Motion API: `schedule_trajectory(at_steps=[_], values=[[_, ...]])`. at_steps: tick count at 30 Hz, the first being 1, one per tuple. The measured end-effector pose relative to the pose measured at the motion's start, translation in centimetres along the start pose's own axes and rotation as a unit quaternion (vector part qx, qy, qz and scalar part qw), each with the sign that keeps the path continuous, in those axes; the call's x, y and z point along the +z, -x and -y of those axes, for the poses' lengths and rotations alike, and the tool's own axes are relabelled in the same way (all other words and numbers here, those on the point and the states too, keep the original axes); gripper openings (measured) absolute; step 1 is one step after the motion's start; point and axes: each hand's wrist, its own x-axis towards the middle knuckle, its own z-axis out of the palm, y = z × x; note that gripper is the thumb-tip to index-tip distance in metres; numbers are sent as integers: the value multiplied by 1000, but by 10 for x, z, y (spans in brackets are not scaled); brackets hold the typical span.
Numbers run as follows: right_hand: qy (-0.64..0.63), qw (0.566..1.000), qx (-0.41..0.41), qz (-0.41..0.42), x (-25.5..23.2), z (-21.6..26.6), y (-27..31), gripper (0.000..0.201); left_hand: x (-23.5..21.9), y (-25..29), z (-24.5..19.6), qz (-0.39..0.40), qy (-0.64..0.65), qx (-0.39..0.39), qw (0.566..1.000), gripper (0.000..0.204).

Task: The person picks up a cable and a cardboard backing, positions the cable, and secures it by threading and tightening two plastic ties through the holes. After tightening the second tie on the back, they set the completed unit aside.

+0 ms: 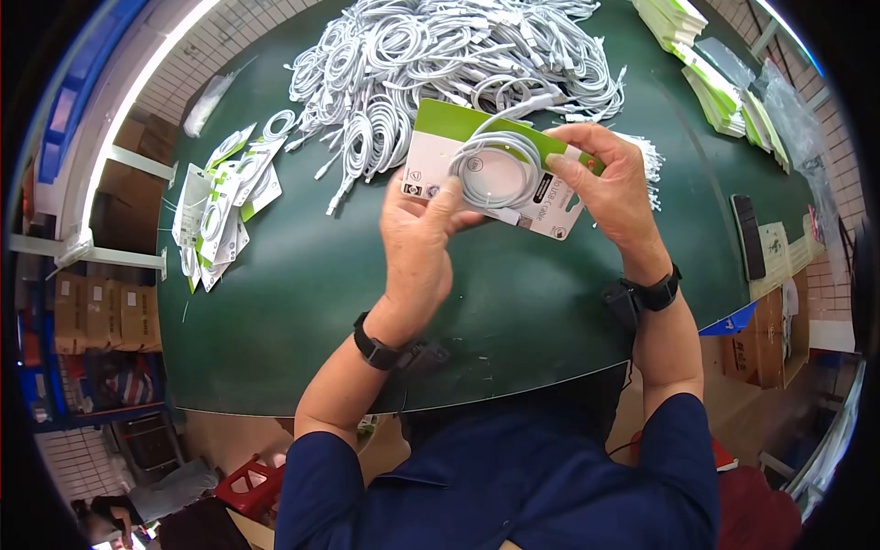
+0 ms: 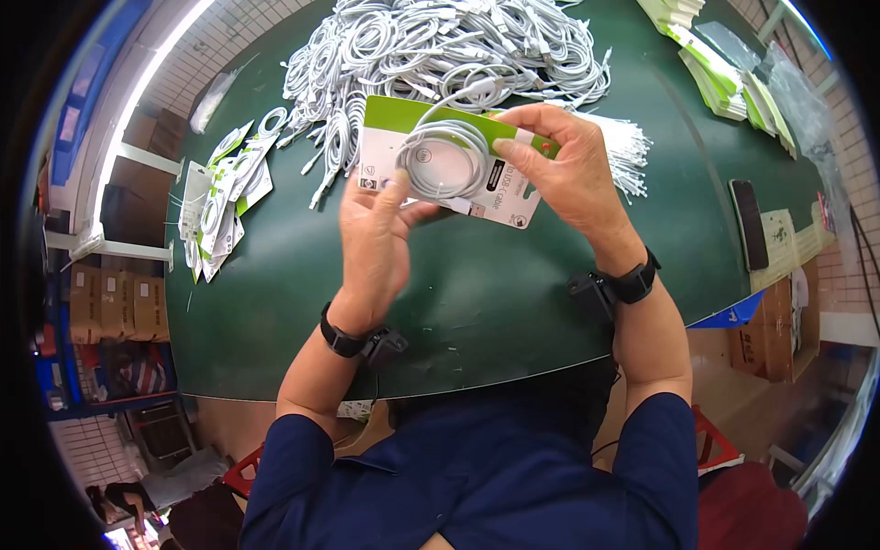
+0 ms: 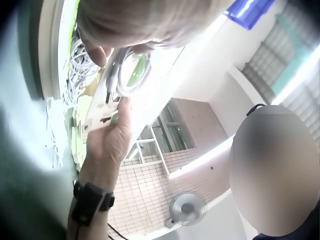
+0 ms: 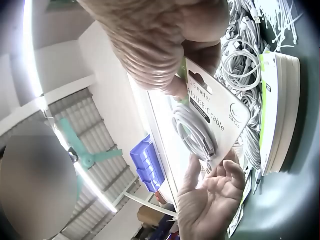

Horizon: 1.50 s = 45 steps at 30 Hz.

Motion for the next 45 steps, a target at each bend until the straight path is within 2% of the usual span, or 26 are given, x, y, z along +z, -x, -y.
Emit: schedule_trajectory(at_steps=[3,4,6,9,13,17,18,21,22,25,26,29,32,35,41,45], values=[[4,1000,23,18,-4,0,-2,26,-8,-10,-8,-19,-126,209,969,47],[2,1000,19,12,-2,0,-1,25,-12,-13,-14,-10,-183,239,954,48],[14,1000,12,24,0,-2,0,26,-17,-16,-31,5,-293,295,909,50],[37,998,6,46,1,-2,0,25,-14,-15,-53,75,-498,359,786,54],[49,994,8,95,4,1,3,23,-7,-9,-56,169,-606,375,680,60],[96,987,-6,128,6,3,4,19,-12,-2,-48,194,-646,286,681,58],[102,985,-9,139,5,1,4,27,-11,-3,-49,193,-643,321,668,53],[67,992,1,105,11,6,6,38,-9,-2,-45,188,-656,313,660,50],[86,990,-49,103,13,5,6,48,-6,0,-42,181,-667,300,658,47],[162,967,-181,80,17,-3,5,43,-6,0,-30,195,-666,307,651,46],[175,966,-169,88,17,1,7,33,-5,0,-29,195,-656,319,655,46],[229,939,-243,83,19,-3,5,22,-8,1,-23,187,-637,313,679,45],[235,931,-266,89,21,-3,3,18,-9,2,-21,186,-611,298,710,40],[244,935,-245,82,25,-7,5,17,-16,1,-9,169,-560,303,752,39],[261,936,-212,106,25,-7,8,17,-26,4,2,155,-532,378,742,32],[257,940,-187,120,22,-7,8,18,-25,2,4,168,-528,398,731,27]])
